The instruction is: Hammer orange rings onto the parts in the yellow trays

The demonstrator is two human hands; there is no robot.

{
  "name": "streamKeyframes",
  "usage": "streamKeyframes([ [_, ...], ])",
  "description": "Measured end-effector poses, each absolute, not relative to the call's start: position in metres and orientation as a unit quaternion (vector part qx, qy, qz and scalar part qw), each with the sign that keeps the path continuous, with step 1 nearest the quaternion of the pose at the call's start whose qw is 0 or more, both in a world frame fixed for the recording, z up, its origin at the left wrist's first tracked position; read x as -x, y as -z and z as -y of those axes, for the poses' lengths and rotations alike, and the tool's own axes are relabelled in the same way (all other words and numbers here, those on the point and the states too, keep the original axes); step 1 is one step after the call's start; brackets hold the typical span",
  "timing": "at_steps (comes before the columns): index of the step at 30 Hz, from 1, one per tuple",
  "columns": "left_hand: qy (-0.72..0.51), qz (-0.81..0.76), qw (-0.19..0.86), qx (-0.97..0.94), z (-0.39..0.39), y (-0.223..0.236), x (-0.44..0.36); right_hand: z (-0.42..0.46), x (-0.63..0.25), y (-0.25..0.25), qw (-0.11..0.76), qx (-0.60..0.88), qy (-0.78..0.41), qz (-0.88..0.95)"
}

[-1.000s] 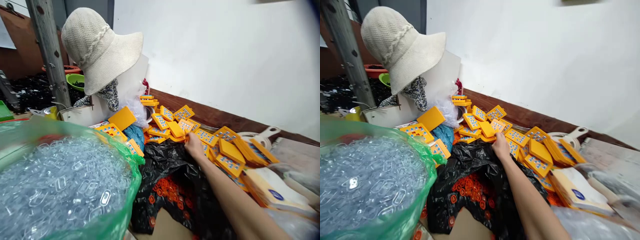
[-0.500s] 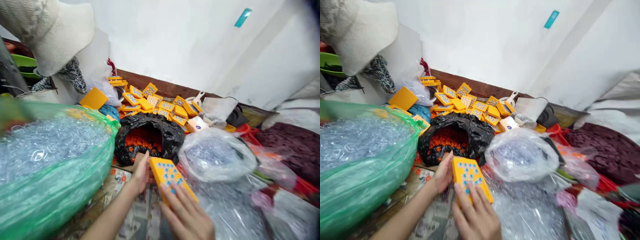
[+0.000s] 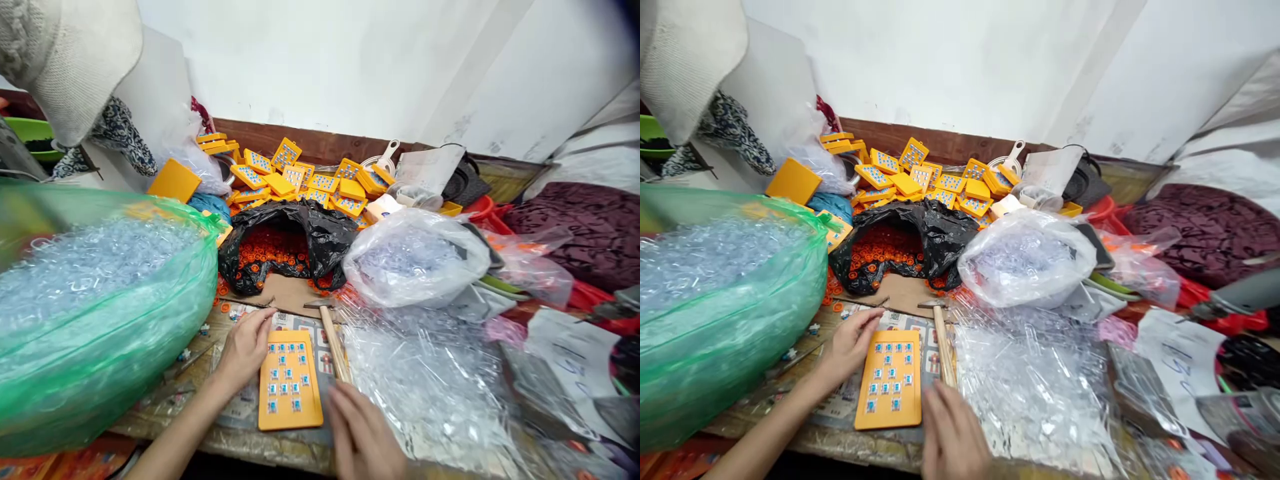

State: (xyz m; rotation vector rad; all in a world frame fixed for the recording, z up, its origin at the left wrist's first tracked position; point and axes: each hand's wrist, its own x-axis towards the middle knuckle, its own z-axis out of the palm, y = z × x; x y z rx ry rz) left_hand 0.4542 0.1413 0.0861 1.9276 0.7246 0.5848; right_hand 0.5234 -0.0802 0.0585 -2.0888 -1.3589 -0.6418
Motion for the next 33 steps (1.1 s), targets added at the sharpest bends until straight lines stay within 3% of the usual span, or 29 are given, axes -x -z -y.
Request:
streamKeyframes([
  [5,-0.270,-0.224,0.216,-0.911,-0.155,-0.090,-0.463,0.073,-0.550,-0.069,0.175,0.845,0.212,0.459],
  [8,-0.235,-0.269,0.147,-0.922,-0.176,-0.093,-0.490,0.051,-0.555,-0.072,0.139,0.870,0.206,0.426],
  [16,-0.217,-0.234,0.198,-0.927,-0.187,-0.098,-0.513,0.043,-0.561,-0.096,0.140,0.891,0.157,0.403],
  [25,-0.217,-0.150,0.365,-0.893,-0.135,-0.098,-0.475,0.103,-0.520,-0.077,0.350,0.849,0.045,0.393],
  [33,-0.182,-0.159,0.406,-0.881,-0.111,-0.082,-0.474,0.100,-0.527,-0.075,0.399,0.828,-0.082,0.384],
])
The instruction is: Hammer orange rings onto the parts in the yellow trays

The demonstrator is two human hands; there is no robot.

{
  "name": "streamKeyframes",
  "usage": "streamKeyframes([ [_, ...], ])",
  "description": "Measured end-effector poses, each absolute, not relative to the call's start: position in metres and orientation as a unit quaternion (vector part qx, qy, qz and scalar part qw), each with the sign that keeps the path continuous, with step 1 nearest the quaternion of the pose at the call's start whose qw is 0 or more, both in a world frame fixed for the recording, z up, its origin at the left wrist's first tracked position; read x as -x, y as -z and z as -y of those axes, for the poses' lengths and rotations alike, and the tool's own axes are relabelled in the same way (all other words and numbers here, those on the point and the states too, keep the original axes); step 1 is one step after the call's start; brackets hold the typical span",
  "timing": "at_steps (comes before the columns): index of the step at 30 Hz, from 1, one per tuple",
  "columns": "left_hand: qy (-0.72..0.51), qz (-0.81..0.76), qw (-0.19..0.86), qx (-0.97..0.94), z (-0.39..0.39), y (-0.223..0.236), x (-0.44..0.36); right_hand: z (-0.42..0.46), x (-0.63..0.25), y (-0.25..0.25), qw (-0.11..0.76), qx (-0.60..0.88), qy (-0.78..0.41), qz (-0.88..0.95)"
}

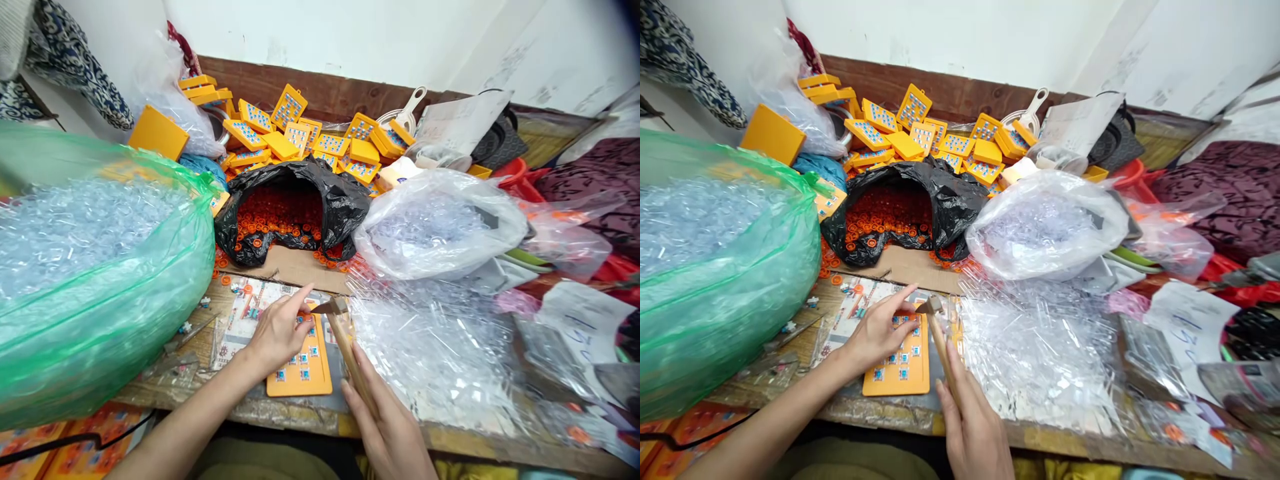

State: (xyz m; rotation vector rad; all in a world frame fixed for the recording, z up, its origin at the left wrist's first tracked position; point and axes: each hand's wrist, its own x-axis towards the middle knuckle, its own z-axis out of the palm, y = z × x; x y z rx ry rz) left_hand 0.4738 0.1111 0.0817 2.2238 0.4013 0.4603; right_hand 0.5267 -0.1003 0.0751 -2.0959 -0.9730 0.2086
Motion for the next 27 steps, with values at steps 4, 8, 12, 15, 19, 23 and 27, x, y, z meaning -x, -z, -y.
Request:
streamKeyframes([
  [4,-0.202,-0.144,0.427,-0.870,-0.111,-0.080,-0.476,0.089,-0.530,-0.080,0.509,0.813,-0.200,0.198],
  [8,-0.194,-0.151,0.404,-0.881,-0.108,-0.079,-0.478,0.094,-0.530,-0.083,0.477,0.833,-0.112,0.257],
  [12,-0.180,-0.170,0.411,-0.878,-0.105,-0.079,-0.478,0.103,-0.525,-0.084,0.352,0.839,-0.007,0.414],
  [15,-0.183,-0.178,0.423,-0.869,-0.105,-0.079,-0.478,0.105,-0.524,-0.088,0.297,0.839,-0.004,0.455],
  [19,-0.184,-0.191,0.430,-0.863,-0.106,-0.079,-0.478,0.104,-0.527,-0.093,0.316,0.822,0.010,0.473],
  [23,-0.178,-0.203,0.441,-0.856,-0.102,-0.079,-0.479,0.105,-0.529,-0.087,0.314,0.824,-0.022,0.472],
  [27,-0.173,-0.209,0.454,-0.849,-0.103,-0.080,-0.477,0.109,-0.533,-0.075,0.348,0.828,-0.051,0.436],
])
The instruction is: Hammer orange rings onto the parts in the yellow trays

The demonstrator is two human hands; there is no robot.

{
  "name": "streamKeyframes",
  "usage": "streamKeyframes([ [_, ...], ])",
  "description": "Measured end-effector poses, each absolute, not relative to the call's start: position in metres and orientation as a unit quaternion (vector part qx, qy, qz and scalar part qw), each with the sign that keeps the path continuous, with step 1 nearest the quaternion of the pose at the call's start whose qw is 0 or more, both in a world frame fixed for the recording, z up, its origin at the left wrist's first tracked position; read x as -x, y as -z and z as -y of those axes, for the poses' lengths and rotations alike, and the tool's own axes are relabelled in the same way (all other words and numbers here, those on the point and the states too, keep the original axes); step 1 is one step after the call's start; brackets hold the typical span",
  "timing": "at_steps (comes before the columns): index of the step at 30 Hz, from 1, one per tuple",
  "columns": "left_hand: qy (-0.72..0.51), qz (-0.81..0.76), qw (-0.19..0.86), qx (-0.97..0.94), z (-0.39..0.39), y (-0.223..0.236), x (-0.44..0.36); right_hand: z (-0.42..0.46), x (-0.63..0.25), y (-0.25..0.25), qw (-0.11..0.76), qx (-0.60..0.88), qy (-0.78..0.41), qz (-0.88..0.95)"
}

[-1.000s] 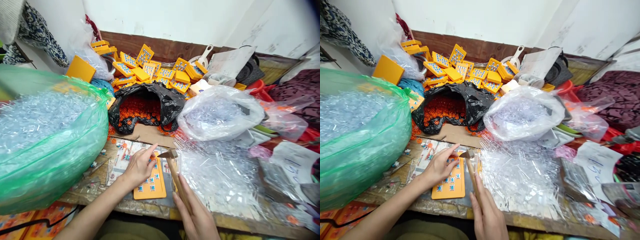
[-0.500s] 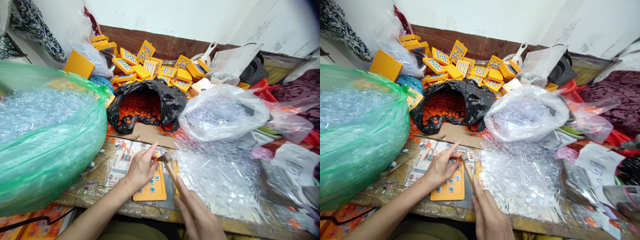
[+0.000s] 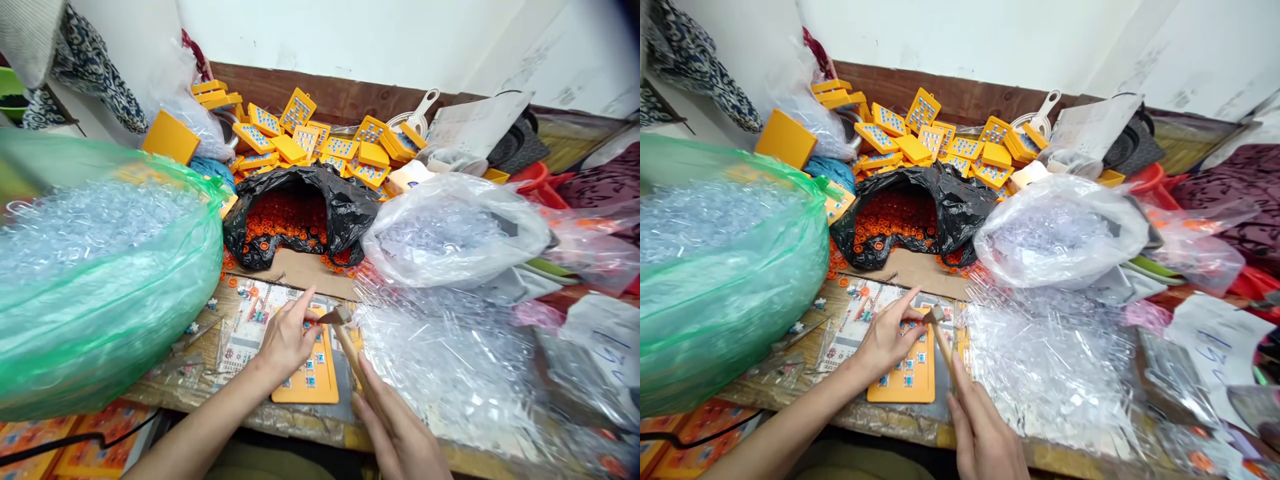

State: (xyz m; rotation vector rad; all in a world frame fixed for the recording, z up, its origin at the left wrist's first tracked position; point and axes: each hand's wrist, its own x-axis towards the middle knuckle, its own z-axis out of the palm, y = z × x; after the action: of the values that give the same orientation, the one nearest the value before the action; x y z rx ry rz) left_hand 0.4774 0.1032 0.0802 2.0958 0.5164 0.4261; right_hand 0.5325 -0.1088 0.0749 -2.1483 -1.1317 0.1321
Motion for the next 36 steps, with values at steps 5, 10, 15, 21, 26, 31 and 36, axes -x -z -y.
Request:
streamKeyframes([
  [5,-0.217,-0.264,0.266,-0.902,-0.153,-0.091,-0.494,0.104,-0.534,-0.062,0.448,0.837,-0.116,0.293],
  [10,-0.220,-0.333,0.194,-0.896,-0.213,-0.097,-0.522,0.092,-0.524,-0.052,0.539,0.802,-0.146,0.212],
  [15,-0.208,-0.283,0.209,-0.913,-0.203,-0.097,-0.522,0.101,-0.521,-0.049,0.534,0.807,-0.156,0.198],
  [21,-0.138,-0.205,0.227,-0.942,-0.189,-0.084,-0.520,0.103,-0.522,-0.054,0.531,0.813,-0.145,0.189],
  [26,-0.126,-0.182,0.210,-0.952,-0.192,-0.084,-0.519,0.104,-0.522,-0.054,0.511,0.814,-0.134,0.243],
  [31,-0.158,-0.118,0.243,-0.950,-0.154,-0.093,-0.486,0.111,-0.521,-0.054,0.458,0.828,-0.096,0.309],
  [36,-0.175,-0.109,0.288,-0.935,-0.115,-0.082,-0.462,0.109,-0.525,-0.054,0.417,0.821,-0.072,0.383],
])
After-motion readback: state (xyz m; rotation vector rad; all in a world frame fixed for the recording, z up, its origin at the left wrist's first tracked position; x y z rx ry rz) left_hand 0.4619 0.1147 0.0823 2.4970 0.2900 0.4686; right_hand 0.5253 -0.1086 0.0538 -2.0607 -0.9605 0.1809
